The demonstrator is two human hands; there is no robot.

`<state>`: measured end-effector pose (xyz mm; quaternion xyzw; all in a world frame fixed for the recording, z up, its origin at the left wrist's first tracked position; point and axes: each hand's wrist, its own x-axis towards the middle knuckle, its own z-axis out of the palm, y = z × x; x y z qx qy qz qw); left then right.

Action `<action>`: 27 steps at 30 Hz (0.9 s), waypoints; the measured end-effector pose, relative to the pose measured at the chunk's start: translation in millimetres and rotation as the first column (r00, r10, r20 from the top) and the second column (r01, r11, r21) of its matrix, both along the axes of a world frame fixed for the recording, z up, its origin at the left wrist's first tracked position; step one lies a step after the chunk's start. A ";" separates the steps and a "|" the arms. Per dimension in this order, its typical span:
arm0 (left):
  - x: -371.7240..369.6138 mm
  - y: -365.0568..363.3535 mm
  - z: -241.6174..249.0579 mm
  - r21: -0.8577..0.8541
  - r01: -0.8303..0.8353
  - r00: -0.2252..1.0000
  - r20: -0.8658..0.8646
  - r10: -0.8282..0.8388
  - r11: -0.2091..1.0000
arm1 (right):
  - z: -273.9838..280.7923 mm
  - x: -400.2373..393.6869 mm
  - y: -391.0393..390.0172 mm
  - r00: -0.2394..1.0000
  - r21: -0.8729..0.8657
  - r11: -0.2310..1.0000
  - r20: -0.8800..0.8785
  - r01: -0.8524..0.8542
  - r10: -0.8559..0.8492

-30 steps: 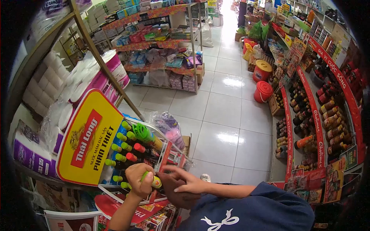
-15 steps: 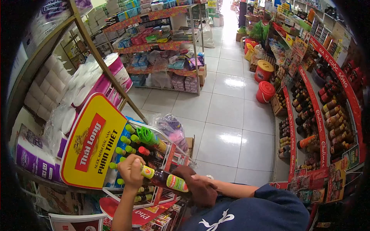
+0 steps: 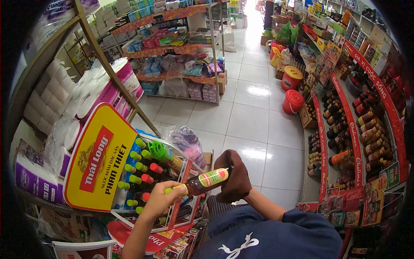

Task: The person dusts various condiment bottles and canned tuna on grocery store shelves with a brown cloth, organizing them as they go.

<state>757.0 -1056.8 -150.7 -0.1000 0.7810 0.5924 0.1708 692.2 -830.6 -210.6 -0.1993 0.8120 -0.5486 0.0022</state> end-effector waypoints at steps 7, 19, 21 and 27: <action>-13.4 -26.4 -7.9 0.490 -0.355 0.935 0.210 0.287 0.796 | -40.6 0.9 14.3 0.865 -0.482 0.852 0.496 0.203 0.075; -11.1 -13.0 -19.7 0.580 -0.420 0.907 0.268 0.324 0.698 | -71.2 -24.6 21.8 0.644 -0.698 0.538 0.690 0.473 0.329; -10.1 -9.4 -10.9 0.499 -0.371 0.928 0.166 0.333 0.783 | -76.6 -31.6 27.2 0.606 -0.683 0.574 0.707 0.451 0.364; -7.1 -4.6 -3.2 0.117 -0.281 0.916 -0.264 0.302 0.953 | -9.7 -9.0 15.9 0.760 -0.404 0.890 0.504 -0.212 0.410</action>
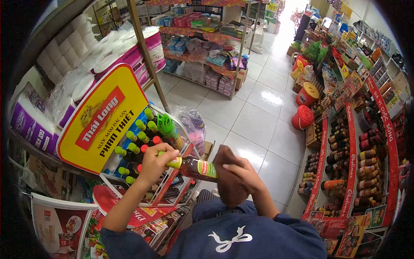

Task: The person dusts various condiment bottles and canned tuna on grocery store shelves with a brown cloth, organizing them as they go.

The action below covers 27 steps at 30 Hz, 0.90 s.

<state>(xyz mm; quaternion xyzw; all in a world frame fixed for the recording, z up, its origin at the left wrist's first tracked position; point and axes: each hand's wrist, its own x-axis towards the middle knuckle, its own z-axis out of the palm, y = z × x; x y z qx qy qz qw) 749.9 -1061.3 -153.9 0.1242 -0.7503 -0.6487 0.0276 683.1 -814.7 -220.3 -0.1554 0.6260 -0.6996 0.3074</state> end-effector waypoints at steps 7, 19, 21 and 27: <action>15.5 11.6 -0.4 -0.408 0.068 0.993 -0.060 -0.101 0.910 | 2.5 -8.0 5.4 0.642 0.663 0.696 -0.666 0.277 0.379; 20.1 10.4 1.3 -0.112 0.100 0.990 -0.084 -0.110 0.989 | 51.5 45.5 -18.2 0.175 0.460 0.878 -0.861 -0.130 0.477; 21.2 2.6 -29.7 -0.181 0.065 0.969 -0.223 -0.105 0.981 | 53.5 65.2 -26.3 0.286 0.419 0.886 -0.840 -0.199 0.462; 26.4 20.4 -13.0 0.187 0.116 0.991 -0.082 -0.102 0.975 | 34.2 53.3 -21.8 0.467 0.204 0.978 -0.869 0.034 0.165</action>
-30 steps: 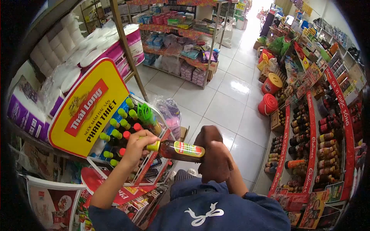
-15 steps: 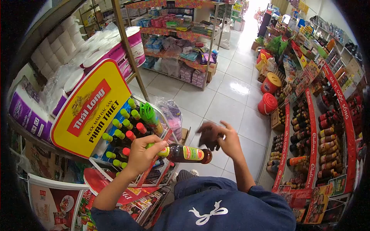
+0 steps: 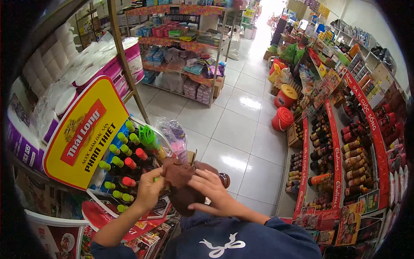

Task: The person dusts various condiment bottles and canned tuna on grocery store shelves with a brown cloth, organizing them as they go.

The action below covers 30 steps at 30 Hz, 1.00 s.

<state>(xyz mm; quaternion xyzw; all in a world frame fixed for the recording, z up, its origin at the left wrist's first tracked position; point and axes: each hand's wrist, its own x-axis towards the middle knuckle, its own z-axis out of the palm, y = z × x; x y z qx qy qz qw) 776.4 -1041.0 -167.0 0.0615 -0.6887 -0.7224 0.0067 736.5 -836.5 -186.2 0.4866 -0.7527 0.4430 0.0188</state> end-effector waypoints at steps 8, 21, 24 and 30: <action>20.8 3.2 -7.7 -0.523 -0.013 0.985 -0.153 -0.079 0.852 | -14.6 14.0 -18.3 1.000 0.001 1.000 0.006 0.005 -0.005; 27.4 8.9 -0.1 -0.784 0.262 0.908 0.002 -0.420 0.563 | -72.4 -6.5 -36.8 -0.117 -0.422 0.691 0.889 -0.587 0.444; 19.1 -0.3 1.6 -0.710 0.270 0.945 0.068 -0.319 0.650 | -98.0 -8.2 -35.1 -0.054 -0.419 0.772 0.891 -0.477 0.450; 5.0 -22.0 8.2 -0.519 0.158 0.987 0.104 -0.121 0.840 | -110.8 -1.8 -27.0 -0.127 -0.351 0.885 0.936 -0.307 0.327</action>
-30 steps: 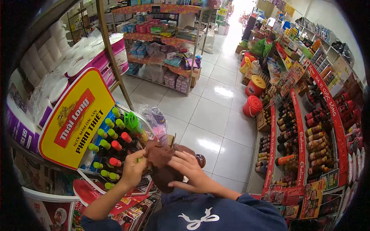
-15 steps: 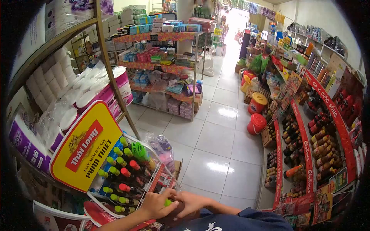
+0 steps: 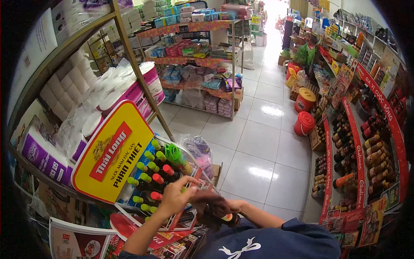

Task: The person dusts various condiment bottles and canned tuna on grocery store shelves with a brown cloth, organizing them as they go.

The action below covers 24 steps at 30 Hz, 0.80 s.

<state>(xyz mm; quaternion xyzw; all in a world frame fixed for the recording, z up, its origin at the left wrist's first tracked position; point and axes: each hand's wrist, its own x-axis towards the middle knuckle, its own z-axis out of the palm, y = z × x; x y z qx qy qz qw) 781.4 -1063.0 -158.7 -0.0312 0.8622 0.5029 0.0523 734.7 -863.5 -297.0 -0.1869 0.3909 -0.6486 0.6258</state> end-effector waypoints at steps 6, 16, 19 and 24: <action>-20.0 -42.5 -9.1 0.232 -0.176 0.962 -0.165 0.217 0.957 | 12.7 10.0 9.0 0.965 0.154 0.973 0.169 0.173 -0.199; 9.6 6.7 -14.8 -0.426 -0.314 0.857 -0.512 0.060 0.848 | -1.5 17.2 -24.3 0.773 0.057 0.872 0.438 0.486 -0.459; 19.2 23.4 -10.2 -0.595 -0.067 0.718 -0.586 -0.376 0.801 | -55.6 17.7 -36.4 0.722 0.187 0.824 0.405 0.536 -0.561; 29.8 29.9 -14.4 -0.695 0.137 0.489 -0.572 -0.659 0.706 | -49.4 14.4 -39.1 0.762 0.238 0.806 0.264 0.542 -0.591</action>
